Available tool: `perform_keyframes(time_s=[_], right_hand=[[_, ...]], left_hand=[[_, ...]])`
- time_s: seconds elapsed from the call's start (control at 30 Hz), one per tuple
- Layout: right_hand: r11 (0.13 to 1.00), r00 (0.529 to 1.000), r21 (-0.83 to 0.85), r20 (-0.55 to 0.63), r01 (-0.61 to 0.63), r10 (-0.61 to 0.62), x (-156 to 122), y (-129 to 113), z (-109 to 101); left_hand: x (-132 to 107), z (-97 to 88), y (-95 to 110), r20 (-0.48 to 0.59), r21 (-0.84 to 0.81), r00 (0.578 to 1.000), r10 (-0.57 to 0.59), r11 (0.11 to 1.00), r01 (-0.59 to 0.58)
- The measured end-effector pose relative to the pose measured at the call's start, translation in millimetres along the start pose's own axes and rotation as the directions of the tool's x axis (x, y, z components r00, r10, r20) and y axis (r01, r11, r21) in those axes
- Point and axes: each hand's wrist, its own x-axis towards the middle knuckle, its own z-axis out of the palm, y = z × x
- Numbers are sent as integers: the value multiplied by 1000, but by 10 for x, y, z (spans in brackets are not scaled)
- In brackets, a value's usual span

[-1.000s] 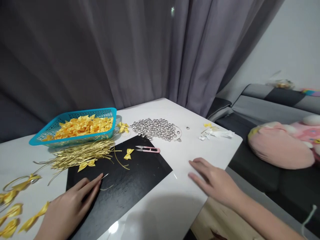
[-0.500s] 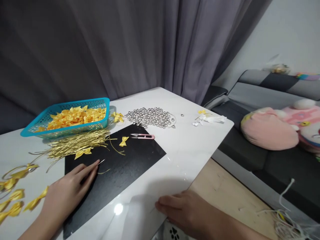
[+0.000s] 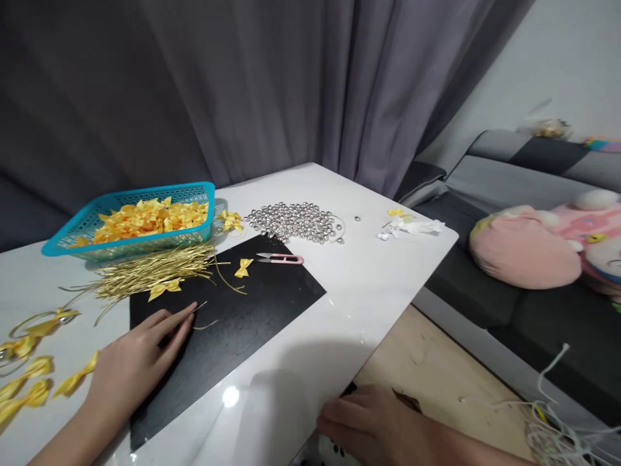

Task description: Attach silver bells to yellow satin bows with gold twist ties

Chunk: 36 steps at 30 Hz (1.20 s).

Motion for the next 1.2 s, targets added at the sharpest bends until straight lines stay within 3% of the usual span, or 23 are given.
perform_keyframes(time_s=[0.1, 0.2, 0.27, 0.3, 0.37, 0.4, 0.47, 0.57, 0.73, 0.83, 0.93, 1.2], right_hand=[[996, 990, -66, -121, 59, -66, -100, 23, 95], [999, 992, 4, -124, 38, -37, -62, 18, 30], [998, 983, 67, -183, -18, 30, 89, -2, -100], [990, 957, 114, -266, -85, 113, 203, -14, -177], [934, 918, 262, -251, -242, 308, 494, -47, -318], [882, 885, 371, -245, -292, 396, 657, -71, -371], [769, 866, 549, -150, -328, 476, 986, -143, -425], [676, 907, 684, -50, -273, 417, 1398, -312, -384], [514, 938, 803, 153, -301, 310, 1806, -559, -223], [457, 935, 829, 200, -321, 294, 1938, -605, -172], [458, 933, 825, 217, -332, 286, 1989, -601, -146], [477, 923, 794, 281, -378, 263, 1922, -468, -129]], left_hand=[[-1, -16, 0, -6, -50, 1000, -18, 999, 18], [12, -11, -33, -11, -149, 999, -38, 988, 36], [26, -1, -60, -14, -251, 999, -51, 967, 46], [31, -2, -66, -27, -316, 998, -57, 948, 45], [28, -30, -51, -74, -481, 995, -63, 876, 20], [17, -62, -26, -104, -576, 992, -68, 817, -4], [-27, -161, 51, -71, -774, 995, -76, 634, -7], [-115, -339, 189, 115, -950, 985, -132, 276, 148], [-186, -485, 267, 315, -942, 891, -327, -220, 252], [-197, -486, 241, 404, -872, 852, -332, -420, 250], [-198, -477, 214, 405, -854, 851, -336, -471, 220], [-137, -506, 106, 357, -877, 820, -448, -463, 129]])
